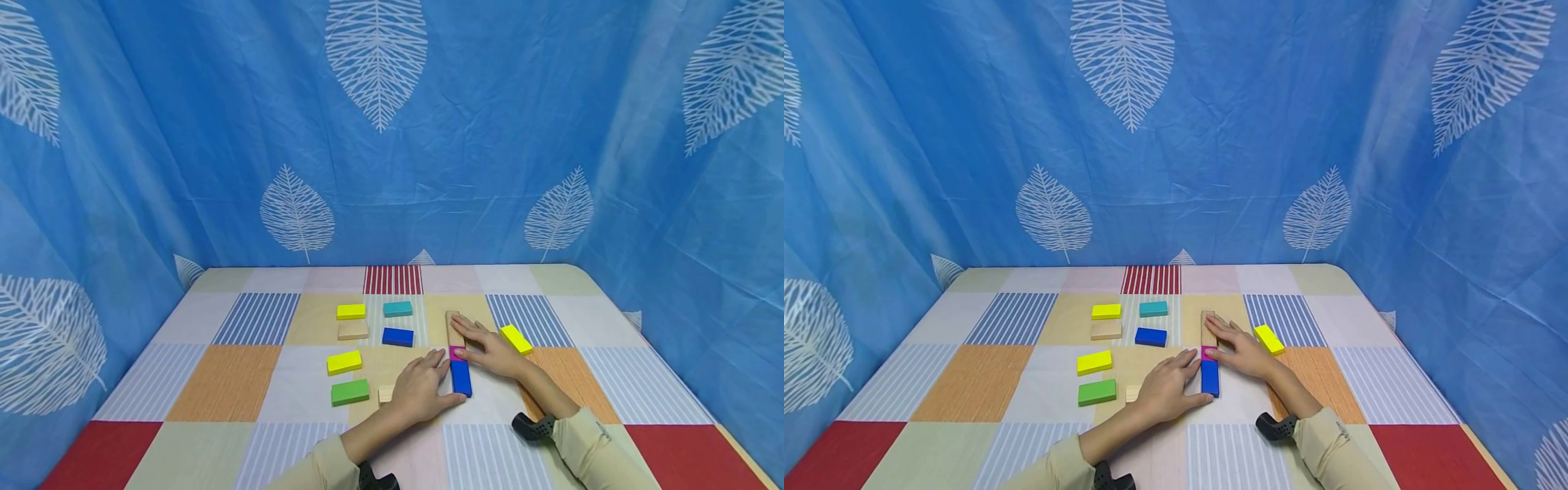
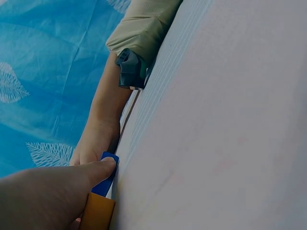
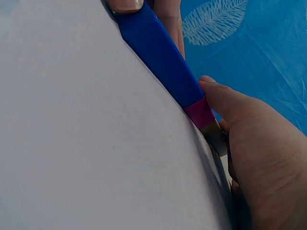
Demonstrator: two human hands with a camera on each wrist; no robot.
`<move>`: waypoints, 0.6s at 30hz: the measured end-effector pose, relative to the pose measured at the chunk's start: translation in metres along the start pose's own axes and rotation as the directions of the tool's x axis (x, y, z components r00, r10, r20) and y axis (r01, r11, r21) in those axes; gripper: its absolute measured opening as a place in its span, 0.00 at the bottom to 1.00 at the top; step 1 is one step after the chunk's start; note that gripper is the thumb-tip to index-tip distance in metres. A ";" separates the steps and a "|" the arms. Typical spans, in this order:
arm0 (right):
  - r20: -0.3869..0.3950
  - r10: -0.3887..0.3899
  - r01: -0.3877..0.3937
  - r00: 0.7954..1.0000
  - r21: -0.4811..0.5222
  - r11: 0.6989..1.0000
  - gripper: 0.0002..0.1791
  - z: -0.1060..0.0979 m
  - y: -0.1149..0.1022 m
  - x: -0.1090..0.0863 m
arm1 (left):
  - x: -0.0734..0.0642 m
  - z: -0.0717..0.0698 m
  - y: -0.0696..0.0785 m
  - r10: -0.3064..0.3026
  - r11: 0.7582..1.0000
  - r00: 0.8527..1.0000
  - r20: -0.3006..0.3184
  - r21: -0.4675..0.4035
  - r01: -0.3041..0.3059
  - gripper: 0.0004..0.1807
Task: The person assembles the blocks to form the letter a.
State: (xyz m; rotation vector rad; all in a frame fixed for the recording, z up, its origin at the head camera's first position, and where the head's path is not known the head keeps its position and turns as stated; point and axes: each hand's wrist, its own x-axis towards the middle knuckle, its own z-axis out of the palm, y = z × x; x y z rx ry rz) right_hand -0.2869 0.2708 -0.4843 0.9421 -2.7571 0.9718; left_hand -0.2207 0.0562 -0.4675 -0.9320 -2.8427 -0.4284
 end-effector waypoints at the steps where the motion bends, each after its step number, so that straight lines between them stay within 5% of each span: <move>1: -0.004 -0.002 0.002 1.000 0.003 1.000 0.35 0.000 0.000 0.000 | 0.000 0.000 0.000 0.000 1.000 1.000 0.000 0.000 0.000 0.39; 18: -0.068 -0.016 0.018 0.998 0.031 0.999 0.33 0.002 -0.005 -0.007 | 0.000 0.001 -0.003 0.009 1.000 1.000 -0.029 0.023 -0.008 0.39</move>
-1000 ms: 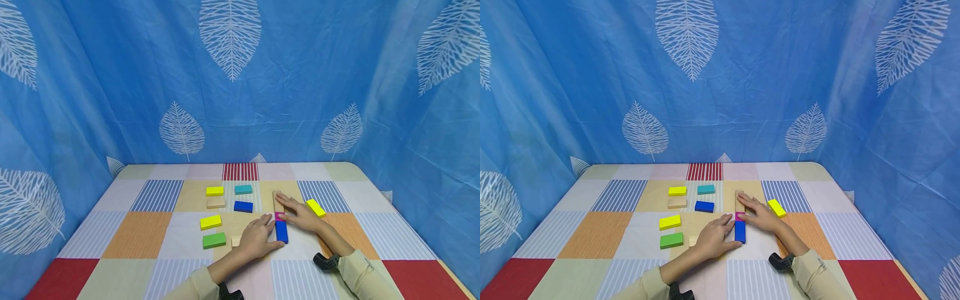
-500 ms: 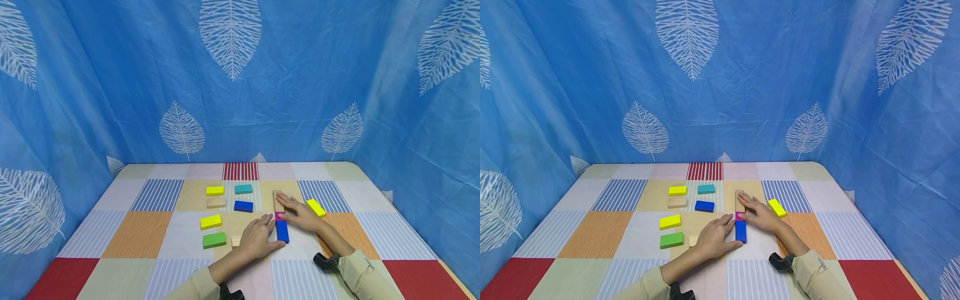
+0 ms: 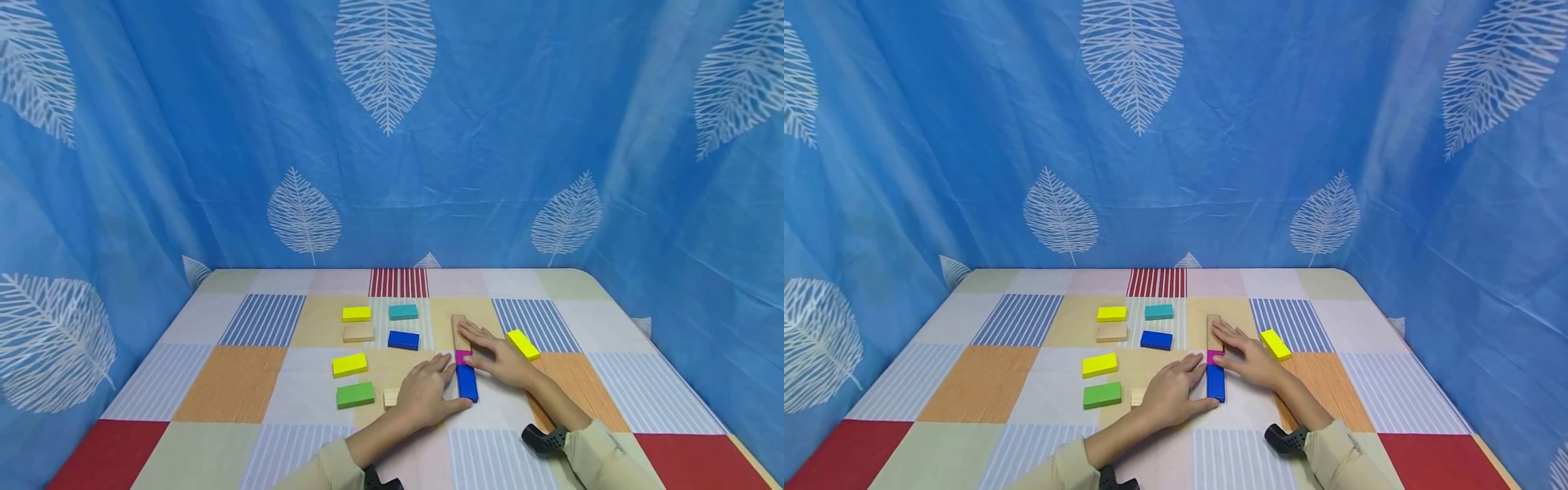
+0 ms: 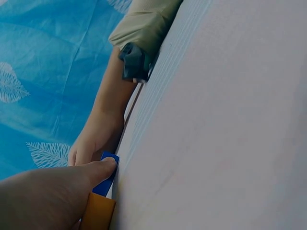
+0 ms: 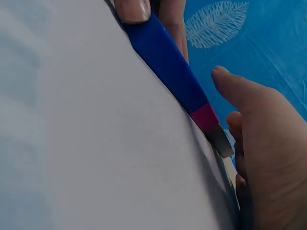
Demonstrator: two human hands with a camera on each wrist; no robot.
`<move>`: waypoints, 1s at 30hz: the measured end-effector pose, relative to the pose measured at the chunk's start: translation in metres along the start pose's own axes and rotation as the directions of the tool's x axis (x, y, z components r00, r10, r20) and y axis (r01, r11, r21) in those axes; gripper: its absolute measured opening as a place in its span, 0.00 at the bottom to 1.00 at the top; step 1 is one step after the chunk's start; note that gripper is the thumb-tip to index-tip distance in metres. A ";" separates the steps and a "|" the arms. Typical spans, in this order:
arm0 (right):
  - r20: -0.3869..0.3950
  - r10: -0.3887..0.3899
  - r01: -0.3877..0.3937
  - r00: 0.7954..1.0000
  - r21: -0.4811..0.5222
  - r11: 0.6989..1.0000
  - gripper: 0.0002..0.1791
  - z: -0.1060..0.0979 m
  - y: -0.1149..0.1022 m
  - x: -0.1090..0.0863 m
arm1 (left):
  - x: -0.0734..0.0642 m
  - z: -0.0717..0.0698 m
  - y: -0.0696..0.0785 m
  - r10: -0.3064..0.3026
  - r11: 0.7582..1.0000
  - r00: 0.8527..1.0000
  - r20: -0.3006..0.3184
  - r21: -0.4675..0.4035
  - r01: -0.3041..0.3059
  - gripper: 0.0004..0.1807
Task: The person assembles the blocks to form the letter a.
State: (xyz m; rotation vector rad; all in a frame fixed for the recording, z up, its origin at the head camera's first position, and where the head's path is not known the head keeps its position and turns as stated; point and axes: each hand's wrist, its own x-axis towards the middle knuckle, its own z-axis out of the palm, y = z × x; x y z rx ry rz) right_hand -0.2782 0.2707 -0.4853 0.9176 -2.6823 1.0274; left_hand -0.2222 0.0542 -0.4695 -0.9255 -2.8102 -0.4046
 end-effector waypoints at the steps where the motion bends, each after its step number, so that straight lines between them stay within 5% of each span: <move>1: 0.009 0.008 -0.008 1.000 -0.006 1.000 0.34 0.000 -0.001 -0.001 | 0.000 0.000 0.000 0.001 1.000 1.000 -0.008 0.003 -0.001 0.39; 12: 0.099 0.065 -0.060 0.993 -0.052 0.997 0.43 -0.003 -0.009 -0.002 | 0.002 -0.002 -0.001 0.022 1.000 0.999 -0.044 0.008 -0.021 0.39; 30: 0.108 0.071 -0.065 0.992 -0.057 0.996 0.43 -0.001 -0.008 -0.004 | 0.000 0.001 0.001 -0.005 1.000 1.000 -0.027 -0.006 0.005 0.38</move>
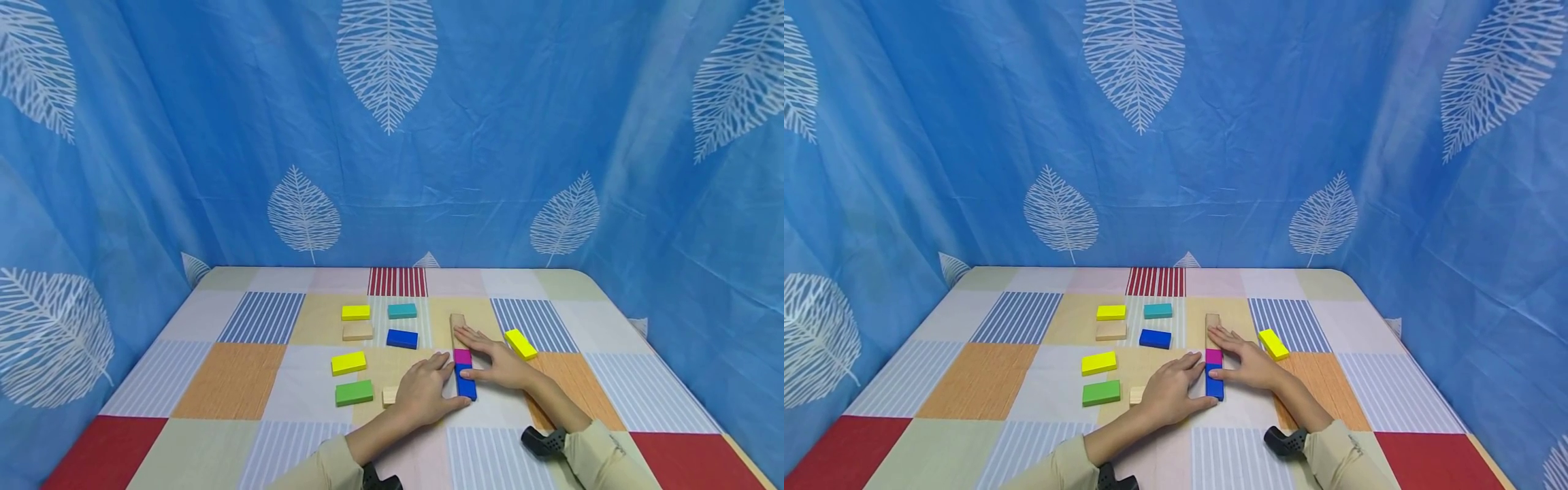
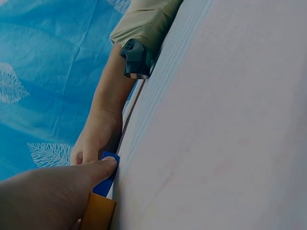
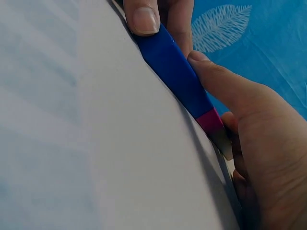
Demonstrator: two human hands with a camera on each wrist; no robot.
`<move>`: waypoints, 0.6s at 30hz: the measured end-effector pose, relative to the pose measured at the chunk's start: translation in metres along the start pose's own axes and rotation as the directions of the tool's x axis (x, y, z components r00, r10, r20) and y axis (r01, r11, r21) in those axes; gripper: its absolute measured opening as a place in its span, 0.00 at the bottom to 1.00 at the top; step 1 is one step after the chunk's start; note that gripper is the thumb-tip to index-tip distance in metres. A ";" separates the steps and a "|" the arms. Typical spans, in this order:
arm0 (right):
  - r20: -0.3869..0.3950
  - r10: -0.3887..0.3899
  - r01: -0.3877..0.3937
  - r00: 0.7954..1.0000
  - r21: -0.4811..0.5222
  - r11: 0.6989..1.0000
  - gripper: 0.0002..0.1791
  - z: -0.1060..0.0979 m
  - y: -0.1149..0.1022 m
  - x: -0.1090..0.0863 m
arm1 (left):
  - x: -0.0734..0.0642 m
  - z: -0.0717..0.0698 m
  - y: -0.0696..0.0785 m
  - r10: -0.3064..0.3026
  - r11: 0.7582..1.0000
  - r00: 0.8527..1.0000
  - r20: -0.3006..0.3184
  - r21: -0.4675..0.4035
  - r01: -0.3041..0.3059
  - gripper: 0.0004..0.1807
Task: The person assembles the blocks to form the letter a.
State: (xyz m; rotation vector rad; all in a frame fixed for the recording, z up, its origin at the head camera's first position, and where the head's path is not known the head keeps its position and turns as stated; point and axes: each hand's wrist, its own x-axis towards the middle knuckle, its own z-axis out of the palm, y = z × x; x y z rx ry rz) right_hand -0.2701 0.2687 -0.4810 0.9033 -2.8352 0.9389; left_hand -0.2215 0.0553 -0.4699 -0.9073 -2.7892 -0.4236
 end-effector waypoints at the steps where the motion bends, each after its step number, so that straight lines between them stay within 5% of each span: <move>1: 0.001 0.003 -0.003 1.000 0.003 1.000 0.43 0.000 0.000 0.000 | 0.000 0.000 0.000 -0.001 1.000 1.000 0.000 0.000 0.001 0.38; 18: 0.003 -0.001 0.001 1.000 -0.003 1.000 0.43 -0.001 0.000 0.000 | 0.000 0.000 0.002 -0.009 1.000 0.999 -0.031 -0.013 0.008 0.38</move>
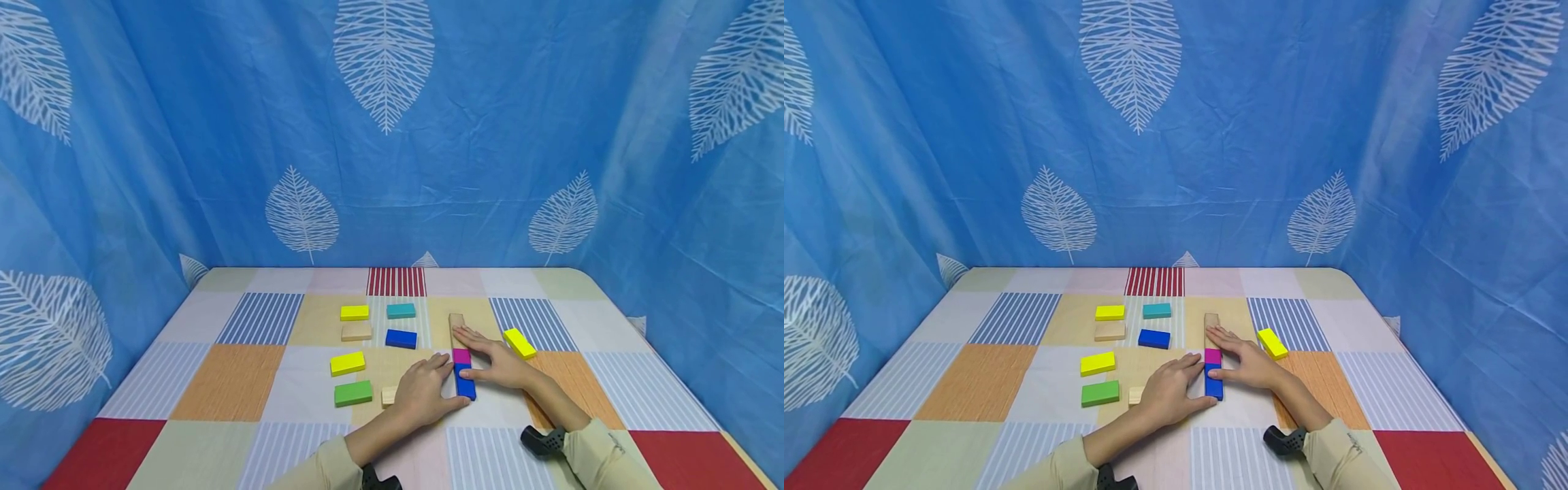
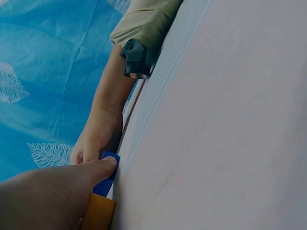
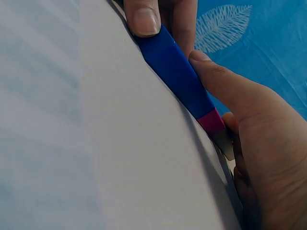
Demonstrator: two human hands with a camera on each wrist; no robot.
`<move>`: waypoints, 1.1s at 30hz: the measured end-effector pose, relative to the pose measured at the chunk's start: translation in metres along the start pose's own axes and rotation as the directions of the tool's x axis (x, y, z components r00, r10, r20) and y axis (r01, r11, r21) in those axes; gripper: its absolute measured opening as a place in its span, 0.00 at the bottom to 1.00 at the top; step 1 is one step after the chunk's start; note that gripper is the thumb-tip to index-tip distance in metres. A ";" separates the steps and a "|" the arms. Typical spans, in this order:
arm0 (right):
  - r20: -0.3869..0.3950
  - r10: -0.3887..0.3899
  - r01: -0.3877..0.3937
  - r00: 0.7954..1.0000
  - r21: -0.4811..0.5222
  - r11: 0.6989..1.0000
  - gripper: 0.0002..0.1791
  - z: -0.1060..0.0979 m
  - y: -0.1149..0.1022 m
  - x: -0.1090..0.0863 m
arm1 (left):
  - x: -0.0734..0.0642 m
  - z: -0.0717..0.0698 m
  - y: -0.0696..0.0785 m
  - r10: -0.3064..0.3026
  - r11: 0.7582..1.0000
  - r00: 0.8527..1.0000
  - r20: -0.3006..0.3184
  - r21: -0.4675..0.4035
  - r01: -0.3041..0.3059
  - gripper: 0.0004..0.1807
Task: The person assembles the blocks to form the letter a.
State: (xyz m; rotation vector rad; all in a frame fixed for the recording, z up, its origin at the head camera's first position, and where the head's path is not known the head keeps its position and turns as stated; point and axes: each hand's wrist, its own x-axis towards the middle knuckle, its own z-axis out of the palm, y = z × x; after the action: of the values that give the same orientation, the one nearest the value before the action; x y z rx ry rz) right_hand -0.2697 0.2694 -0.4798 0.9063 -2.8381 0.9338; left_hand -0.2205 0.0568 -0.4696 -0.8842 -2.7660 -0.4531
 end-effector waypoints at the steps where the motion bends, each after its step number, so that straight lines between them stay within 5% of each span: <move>1: 0.000 -0.001 0.001 1.000 -0.001 1.000 0.43 0.000 0.000 0.000 | 0.000 0.000 0.000 0.002 1.000 1.000 -0.002 0.001 -0.002 0.38; 13: -0.015 -0.022 0.021 1.000 -0.003 1.000 0.43 0.003 0.001 -0.003 | -0.002 0.001 0.000 0.038 0.999 0.999 -0.028 0.033 -0.038 0.37; 22: -0.024 0.067 -0.068 0.997 -0.005 0.998 0.47 0.002 -0.003 -0.005 | -0.002 0.002 -0.001 0.041 0.999 0.999 -0.020 0.031 -0.040 0.38; 33: -0.004 0.032 -0.032 0.999 0.013 0.999 0.48 0.000 -0.002 -0.001 | -0.001 0.000 -0.001 0.035 0.999 0.999 -0.016 0.028 -0.034 0.36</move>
State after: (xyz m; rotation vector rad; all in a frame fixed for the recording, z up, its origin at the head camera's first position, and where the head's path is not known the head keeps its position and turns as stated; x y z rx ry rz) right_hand -0.2680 0.2681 -0.4786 0.8617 -2.8550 0.9566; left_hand -0.2199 0.0551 -0.4701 -0.9163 -2.7312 -0.4138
